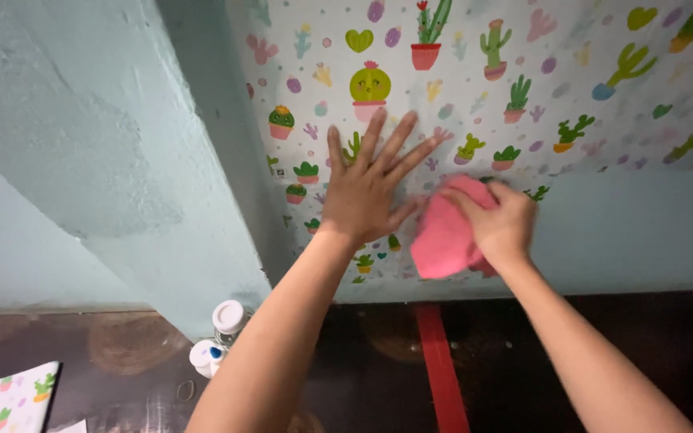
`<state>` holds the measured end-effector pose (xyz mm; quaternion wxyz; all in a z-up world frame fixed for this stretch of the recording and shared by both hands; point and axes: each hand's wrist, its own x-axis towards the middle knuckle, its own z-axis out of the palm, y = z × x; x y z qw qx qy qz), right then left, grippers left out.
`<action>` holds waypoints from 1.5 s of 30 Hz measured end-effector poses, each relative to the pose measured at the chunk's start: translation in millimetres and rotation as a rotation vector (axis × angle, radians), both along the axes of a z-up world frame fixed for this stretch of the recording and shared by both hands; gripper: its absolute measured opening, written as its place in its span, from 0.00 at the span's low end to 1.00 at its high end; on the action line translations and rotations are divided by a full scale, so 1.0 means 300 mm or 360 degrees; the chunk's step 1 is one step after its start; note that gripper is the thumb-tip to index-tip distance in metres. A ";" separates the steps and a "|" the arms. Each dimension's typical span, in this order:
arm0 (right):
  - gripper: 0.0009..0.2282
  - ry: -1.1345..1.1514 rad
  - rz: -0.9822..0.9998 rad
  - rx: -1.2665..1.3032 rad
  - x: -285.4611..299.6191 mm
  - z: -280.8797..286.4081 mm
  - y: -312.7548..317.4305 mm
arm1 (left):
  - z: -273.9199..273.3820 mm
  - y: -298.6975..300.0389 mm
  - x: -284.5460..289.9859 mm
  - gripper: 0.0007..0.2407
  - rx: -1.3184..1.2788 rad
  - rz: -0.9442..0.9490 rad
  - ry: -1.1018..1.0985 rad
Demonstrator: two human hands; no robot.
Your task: Spreading glue on a sheet of decorative paper and adhering it to a wall.
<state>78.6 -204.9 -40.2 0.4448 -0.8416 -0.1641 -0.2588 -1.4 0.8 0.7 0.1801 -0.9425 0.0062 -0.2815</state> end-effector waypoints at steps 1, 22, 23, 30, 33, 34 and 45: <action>0.20 0.0004 -0.0003 -0.0006 -0.002 -0.015 0.010 | -0.006 -0.002 0.000 0.36 -0.0006 -0.0003 0.0004; 0.18 0.0060 0.0093 -0.0402 -0.058 0.061 0.107 | -0.045 0.025 -0.015 0.22 -0.0050 -0.0079 0.0119; 0.18 0.0098 0.0049 -0.0423 -0.054 0.034 0.114 | -0.039 0.026 -0.020 0.23 -0.0080 -0.0102 0.0154; 0.10 0.0624 -0.0102 -0.0728 -0.067 -0.260 0.108 | -0.037 0.035 -0.013 0.23 -0.0092 -0.0112 0.0275; 0.15 0.0639 -0.0023 -0.0621 -0.077 -0.255 0.086 | -0.052 0.023 -0.006 0.22 -0.0010 -0.0083 0.0024; 0.15 0.0625 -0.0021 -0.0615 -0.066 -0.246 0.093 | -0.057 0.028 0.004 0.22 -0.0002 -0.0081 0.0011; 0.21 -0.0327 -0.0113 -0.0060 -0.059 -0.106 0.173 | -0.064 0.033 0.007 0.22 0.0044 -0.0095 0.0028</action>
